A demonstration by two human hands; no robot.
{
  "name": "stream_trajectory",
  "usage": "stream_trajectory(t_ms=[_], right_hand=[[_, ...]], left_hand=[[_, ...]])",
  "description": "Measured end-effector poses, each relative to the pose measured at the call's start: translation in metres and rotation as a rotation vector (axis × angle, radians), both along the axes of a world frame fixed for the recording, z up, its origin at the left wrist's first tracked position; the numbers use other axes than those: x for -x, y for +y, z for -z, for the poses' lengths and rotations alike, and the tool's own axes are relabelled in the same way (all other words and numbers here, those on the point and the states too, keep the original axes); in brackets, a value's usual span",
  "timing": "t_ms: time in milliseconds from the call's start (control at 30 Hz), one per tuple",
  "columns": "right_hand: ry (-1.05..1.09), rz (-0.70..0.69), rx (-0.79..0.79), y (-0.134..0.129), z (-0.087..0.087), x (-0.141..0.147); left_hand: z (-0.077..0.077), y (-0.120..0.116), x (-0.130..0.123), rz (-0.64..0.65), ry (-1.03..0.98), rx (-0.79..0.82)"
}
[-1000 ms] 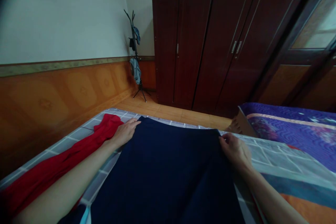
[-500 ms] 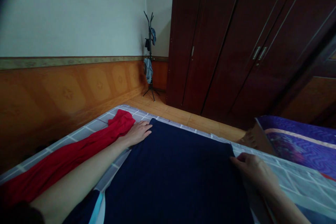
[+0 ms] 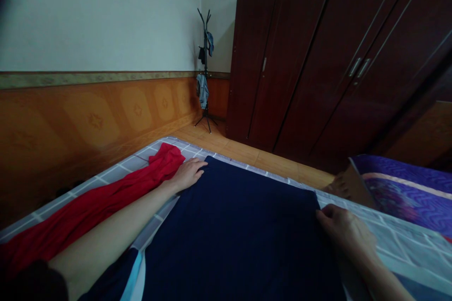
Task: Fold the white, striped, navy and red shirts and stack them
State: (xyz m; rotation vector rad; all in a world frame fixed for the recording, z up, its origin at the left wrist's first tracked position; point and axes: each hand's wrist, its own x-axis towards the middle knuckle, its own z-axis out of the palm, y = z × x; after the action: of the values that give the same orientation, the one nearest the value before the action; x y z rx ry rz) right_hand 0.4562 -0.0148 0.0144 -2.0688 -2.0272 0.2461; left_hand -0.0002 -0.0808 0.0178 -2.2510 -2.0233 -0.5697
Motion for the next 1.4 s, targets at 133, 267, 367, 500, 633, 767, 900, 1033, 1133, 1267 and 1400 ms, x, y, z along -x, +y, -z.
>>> stream_trajectory(t_ms=[133,267,367,500,633,767,900,1033,1133,1267,1400], right_hand=[[-0.021,0.037,-0.006,-0.002,-0.004,0.006],[-0.067,0.042,-0.036,-0.004,-0.007,0.011],[-0.072,0.057,-0.051,-0.006,-0.009,0.013],[-0.092,0.115,-0.101,-0.007,-0.014,0.017],[-0.131,0.09,-0.083,-0.009,-0.015,0.019],[-0.183,0.034,-0.035,-0.01,-0.013,0.018],[-0.187,0.036,-0.047,-0.012,-0.014,0.021],[-0.182,0.051,-0.044,-0.015,-0.019,0.023],[-0.178,0.086,-0.041,-0.017,-0.022,0.022],[-0.172,0.118,-0.053,-0.018,-0.02,0.017],[-0.168,0.102,-0.074,-0.016,-0.015,0.016]], left_hand=[[0.005,0.007,0.001,0.03,-0.052,-0.015],[0.012,0.013,0.001,0.049,-0.101,-0.03],[0.014,0.016,0.002,0.046,-0.131,-0.056],[0.012,0.02,0.004,0.011,-0.16,-0.124],[0.011,0.021,0.004,-0.011,-0.169,-0.159],[0.015,0.02,0.005,0.013,-0.149,-0.118],[0.02,0.021,0.008,0.04,-0.113,-0.085],[0.023,0.025,0.012,0.05,-0.08,-0.085],[0.025,0.027,0.012,0.046,-0.07,-0.099],[0.025,0.025,0.01,0.043,0.034,-0.055],[0.025,0.023,0.008,0.046,0.082,-0.026]])
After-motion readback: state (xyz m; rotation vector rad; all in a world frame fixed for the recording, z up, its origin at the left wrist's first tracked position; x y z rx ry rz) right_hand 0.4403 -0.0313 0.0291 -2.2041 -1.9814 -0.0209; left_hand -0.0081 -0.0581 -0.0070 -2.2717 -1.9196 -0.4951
